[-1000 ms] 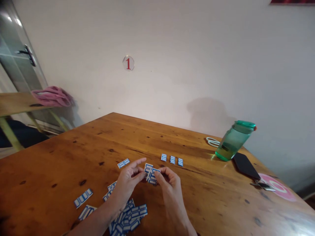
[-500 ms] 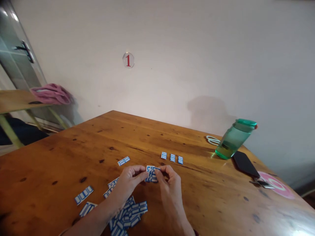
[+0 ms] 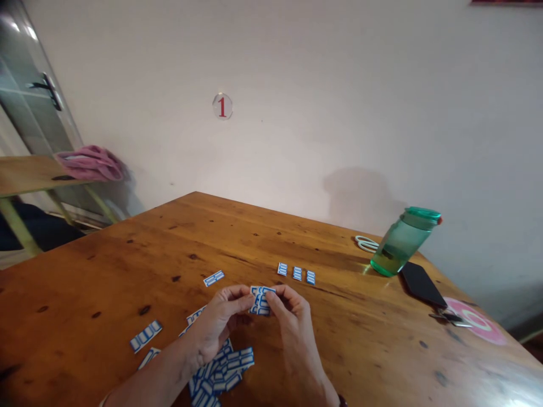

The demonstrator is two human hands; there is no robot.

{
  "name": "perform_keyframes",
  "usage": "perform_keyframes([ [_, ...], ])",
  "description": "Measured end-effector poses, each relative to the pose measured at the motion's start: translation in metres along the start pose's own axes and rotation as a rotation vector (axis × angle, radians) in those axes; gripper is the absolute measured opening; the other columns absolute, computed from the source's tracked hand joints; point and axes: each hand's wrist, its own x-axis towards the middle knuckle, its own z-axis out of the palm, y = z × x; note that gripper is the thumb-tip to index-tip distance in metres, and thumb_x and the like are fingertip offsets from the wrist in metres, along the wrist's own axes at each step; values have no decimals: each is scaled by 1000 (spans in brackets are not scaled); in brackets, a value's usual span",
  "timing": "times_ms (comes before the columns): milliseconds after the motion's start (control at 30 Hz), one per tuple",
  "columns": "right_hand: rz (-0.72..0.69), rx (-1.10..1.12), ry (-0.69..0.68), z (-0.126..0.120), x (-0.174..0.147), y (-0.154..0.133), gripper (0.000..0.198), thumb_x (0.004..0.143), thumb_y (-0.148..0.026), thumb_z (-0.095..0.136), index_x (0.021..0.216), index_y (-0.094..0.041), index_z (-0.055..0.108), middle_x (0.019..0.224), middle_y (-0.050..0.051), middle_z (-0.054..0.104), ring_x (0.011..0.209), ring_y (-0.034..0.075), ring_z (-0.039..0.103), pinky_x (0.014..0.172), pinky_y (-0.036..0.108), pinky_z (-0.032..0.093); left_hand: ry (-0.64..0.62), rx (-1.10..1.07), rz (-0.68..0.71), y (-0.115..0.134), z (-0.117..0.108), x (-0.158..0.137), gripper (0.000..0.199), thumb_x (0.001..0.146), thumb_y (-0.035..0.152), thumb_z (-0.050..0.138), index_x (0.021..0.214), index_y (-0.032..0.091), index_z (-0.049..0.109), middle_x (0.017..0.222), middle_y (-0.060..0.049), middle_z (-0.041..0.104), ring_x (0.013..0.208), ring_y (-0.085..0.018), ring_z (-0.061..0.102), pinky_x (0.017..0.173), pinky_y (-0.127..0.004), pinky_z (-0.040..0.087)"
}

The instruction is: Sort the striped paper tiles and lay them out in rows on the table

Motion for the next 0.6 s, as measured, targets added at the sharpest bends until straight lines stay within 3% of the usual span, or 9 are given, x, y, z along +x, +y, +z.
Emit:
perform_keyframes([
  [233,52,109,-55,1,-1,-4,25,61,-38,72,63,-16,60,58,-1,56,55,10,49,54,21,41,-49,-79,-91,1,-1,-2,28,48,33,79,58,14,62,58,0,61,51,-11,54,46,-21,44],
  [433,-21,-61,27,2,1,1,29,59,-42,71,59,-15,60,53,-1,55,50,10,47,49,21,39,-19,303,150,0,2,2,24,58,37,70,58,14,64,51,0,60,48,-12,54,47,-20,42],
  [600,-77,-149,70,3,0,3,30,60,-44,70,61,-16,60,55,-1,56,51,11,48,50,22,40,28,384,198,-3,1,4,21,63,36,61,57,16,60,51,1,60,48,-13,55,46,-21,41],
])
